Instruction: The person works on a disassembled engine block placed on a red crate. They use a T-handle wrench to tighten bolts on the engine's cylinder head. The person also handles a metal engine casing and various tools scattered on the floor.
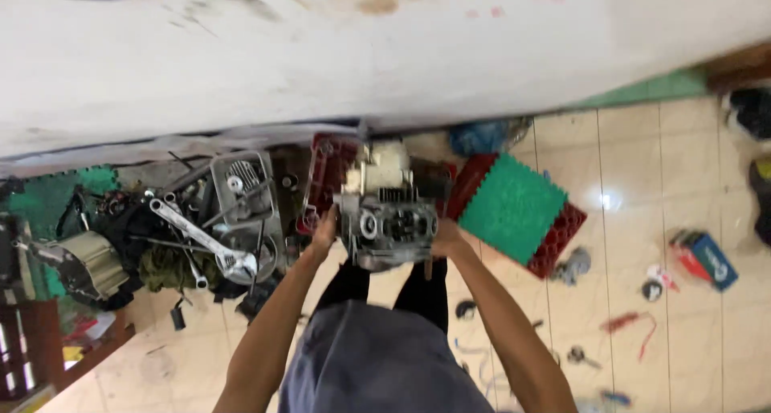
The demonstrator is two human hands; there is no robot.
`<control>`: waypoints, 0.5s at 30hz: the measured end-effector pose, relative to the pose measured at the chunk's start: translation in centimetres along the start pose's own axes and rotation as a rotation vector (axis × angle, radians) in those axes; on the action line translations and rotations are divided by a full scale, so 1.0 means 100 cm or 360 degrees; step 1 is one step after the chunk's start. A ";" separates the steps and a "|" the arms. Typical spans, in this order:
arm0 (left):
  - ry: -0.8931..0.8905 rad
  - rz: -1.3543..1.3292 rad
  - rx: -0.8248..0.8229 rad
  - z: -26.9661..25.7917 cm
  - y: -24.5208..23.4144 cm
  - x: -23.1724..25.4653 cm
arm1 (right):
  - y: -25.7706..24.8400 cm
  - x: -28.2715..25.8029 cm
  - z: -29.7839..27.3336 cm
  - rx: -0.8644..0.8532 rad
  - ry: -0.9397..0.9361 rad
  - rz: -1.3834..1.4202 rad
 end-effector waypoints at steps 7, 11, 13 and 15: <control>0.0406 -0.0401 0.0024 -0.048 0.004 0.056 | 0.131 0.183 -0.018 0.1091 0.0877 0.2723; 0.0671 0.0649 0.0490 -0.055 0.009 0.085 | 0.132 0.186 -0.020 0.0489 0.0585 0.2340; 0.0586 0.0962 0.0590 -0.051 0.009 0.102 | 0.120 0.151 -0.038 0.0395 0.0589 0.3097; 0.0488 0.0986 0.0497 -0.054 0.014 0.112 | 0.087 0.078 -0.018 0.0135 0.0488 0.2209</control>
Point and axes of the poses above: each hand's wrist, its own z-axis towards the middle knuckle, its own y-axis out of the palm, x = y × z, the point moved 5 cm from there along z, towards the middle knuckle, and after that the axes turned 15 degrees about -y, right-handed, at the moved point
